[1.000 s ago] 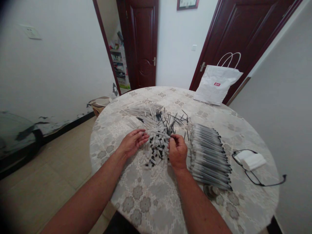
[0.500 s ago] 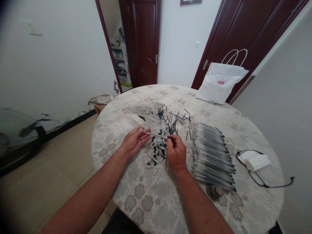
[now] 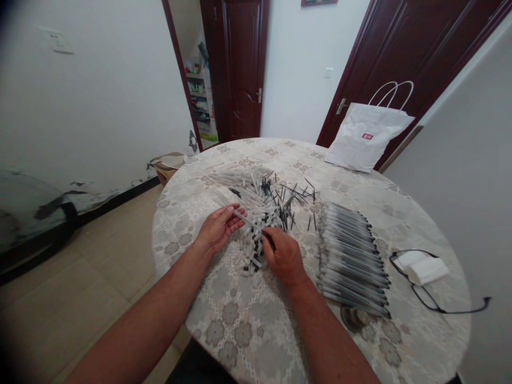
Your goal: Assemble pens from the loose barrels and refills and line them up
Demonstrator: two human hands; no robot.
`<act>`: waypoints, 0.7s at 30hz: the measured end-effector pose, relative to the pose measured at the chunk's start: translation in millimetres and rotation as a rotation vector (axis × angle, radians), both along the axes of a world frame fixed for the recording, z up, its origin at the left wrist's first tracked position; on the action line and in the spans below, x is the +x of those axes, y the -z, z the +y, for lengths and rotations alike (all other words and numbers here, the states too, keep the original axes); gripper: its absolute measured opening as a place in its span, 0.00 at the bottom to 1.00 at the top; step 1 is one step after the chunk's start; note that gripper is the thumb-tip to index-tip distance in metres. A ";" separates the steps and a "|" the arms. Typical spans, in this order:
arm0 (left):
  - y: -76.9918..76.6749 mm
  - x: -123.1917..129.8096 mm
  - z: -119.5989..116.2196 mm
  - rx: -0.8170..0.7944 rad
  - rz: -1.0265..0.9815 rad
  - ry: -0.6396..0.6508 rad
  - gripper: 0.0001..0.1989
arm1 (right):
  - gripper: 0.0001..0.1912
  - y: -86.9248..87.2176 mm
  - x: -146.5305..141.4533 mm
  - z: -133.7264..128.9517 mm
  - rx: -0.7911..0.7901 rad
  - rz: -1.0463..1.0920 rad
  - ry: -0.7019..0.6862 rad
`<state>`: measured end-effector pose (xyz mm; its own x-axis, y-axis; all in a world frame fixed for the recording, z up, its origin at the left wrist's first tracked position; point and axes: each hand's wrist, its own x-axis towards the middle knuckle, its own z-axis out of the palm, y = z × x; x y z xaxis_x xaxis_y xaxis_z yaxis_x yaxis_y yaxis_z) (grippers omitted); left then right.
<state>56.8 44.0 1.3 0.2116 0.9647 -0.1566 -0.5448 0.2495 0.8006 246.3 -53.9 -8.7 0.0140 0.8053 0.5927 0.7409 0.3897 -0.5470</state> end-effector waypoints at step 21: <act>4.0 5.1 1.1 0.028 0.039 -0.027 0.11 | 0.14 -11.3 -19.6 0.6 -0.308 0.461 0.009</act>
